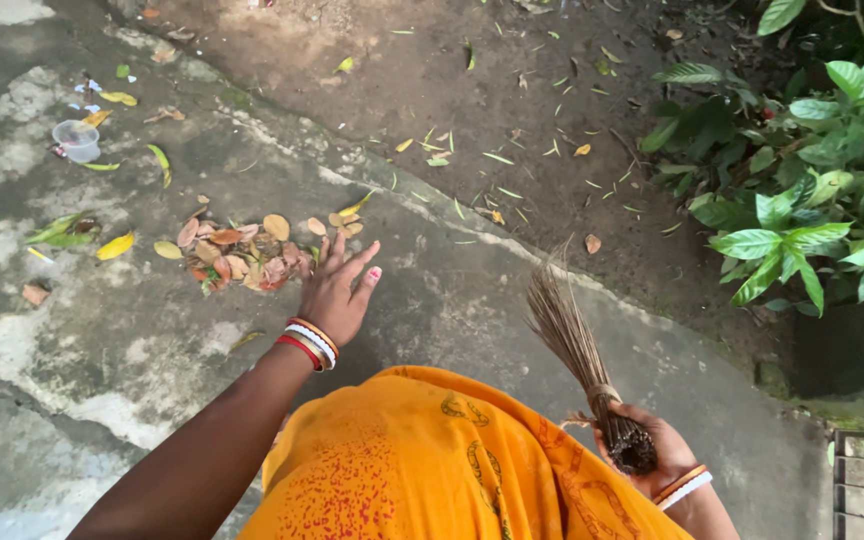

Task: The person sweeps fallen leaves, plastic debris, and trash across the ground using a hand broom.

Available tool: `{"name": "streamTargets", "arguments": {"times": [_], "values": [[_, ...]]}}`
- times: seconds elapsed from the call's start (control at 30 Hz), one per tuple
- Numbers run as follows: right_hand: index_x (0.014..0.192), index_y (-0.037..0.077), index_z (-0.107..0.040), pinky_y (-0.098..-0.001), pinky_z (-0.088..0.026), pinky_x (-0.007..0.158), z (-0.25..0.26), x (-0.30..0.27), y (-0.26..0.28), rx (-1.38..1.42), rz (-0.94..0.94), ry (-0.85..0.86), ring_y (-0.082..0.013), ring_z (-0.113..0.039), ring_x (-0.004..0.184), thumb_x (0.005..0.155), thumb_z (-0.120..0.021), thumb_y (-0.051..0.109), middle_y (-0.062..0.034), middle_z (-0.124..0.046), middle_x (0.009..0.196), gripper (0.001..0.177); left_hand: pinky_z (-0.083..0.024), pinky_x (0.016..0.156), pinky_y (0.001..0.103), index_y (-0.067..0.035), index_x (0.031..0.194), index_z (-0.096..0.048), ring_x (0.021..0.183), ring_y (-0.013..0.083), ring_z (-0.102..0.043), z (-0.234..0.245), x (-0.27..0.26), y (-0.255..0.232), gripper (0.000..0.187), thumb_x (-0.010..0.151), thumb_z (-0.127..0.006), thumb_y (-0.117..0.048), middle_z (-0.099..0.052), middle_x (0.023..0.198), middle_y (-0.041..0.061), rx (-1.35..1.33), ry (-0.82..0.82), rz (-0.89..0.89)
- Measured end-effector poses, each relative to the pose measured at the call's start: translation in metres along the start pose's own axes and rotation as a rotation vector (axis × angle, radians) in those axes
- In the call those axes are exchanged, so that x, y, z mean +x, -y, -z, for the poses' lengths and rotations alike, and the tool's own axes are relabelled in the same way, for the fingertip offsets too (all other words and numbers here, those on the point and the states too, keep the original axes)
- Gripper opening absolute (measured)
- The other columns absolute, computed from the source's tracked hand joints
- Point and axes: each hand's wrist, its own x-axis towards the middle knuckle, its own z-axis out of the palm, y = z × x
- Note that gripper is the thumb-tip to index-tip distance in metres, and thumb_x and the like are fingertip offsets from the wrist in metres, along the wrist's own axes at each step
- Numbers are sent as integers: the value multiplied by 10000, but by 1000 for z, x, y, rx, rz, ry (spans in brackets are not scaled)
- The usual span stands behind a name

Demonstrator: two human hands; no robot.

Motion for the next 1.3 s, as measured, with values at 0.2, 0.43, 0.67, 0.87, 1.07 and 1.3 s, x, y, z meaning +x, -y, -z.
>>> {"name": "streamTargets", "arguments": {"times": [0.2, 0.43, 0.67, 0.87, 1.07, 1.3], "values": [[1168, -87, -577, -373, -602, 619, 24, 25, 17, -8, 75, 19, -283, -700, 724, 897, -649, 203, -221, -709, 928, 403, -93, 1166, 711, -309, 1466, -554, 1521, 435, -242, -14, 29, -22, 470, 1011, -517, -420, -313, 1625, 242, 11, 36, 13], [1207, -87, -591, -383, -577, 636, 25, 47, 42, 17, 71, -33, -293, -692, 753, 904, -667, 206, -233, -713, 964, 429, -114, 1178, 685, -307, 1470, -554, 1511, 453, -239, -41, 84, -11, 465, 1020, -522, -415, -317, 1617, 256, 11, 67, -1], [1172, -89, -598, -379, -601, 721, -12, 69, 82, 115, 65, -79, -290, -700, 786, 886, -652, 183, -217, -715, 981, 399, -139, 1185, 668, -308, 1460, -563, 1508, 450, -278, -90, 189, 10, 464, 1011, -529, -417, -334, 1620, 256, -46, 93, -83], [1138, -30, -641, -415, -588, 685, -58, 95, 115, 165, 37, -181, -277, -677, 728, 866, -688, 217, -162, -718, 899, 371, -102, 1187, 684, -299, 1483, -548, 1506, 467, -244, -103, 315, 7, 471, 1027, -518, -414, -307, 1625, 262, -47, 170, -198], [1049, -16, -665, -423, -553, 615, -85, 131, 119, 255, -25, -293, -280, -644, 647, 865, -710, 263, -143, -687, 786, 337, -89, 1176, 701, -272, 1476, -554, 1521, 466, -249, -110, 407, 2, 467, 1024, -527, -388, -304, 1626, 274, -107, 182, -303], [959, -33, -693, -445, -510, 556, -43, 197, 148, -157, 57, -483, -312, -637, 605, 834, -765, 235, -196, -692, 770, 305, -89, 1178, 702, -281, 1469, -567, 1507, 459, -254, -141, 429, 2, 470, 1008, -543, -370, -324, 1617, 274, -60, 237, -234]]}}
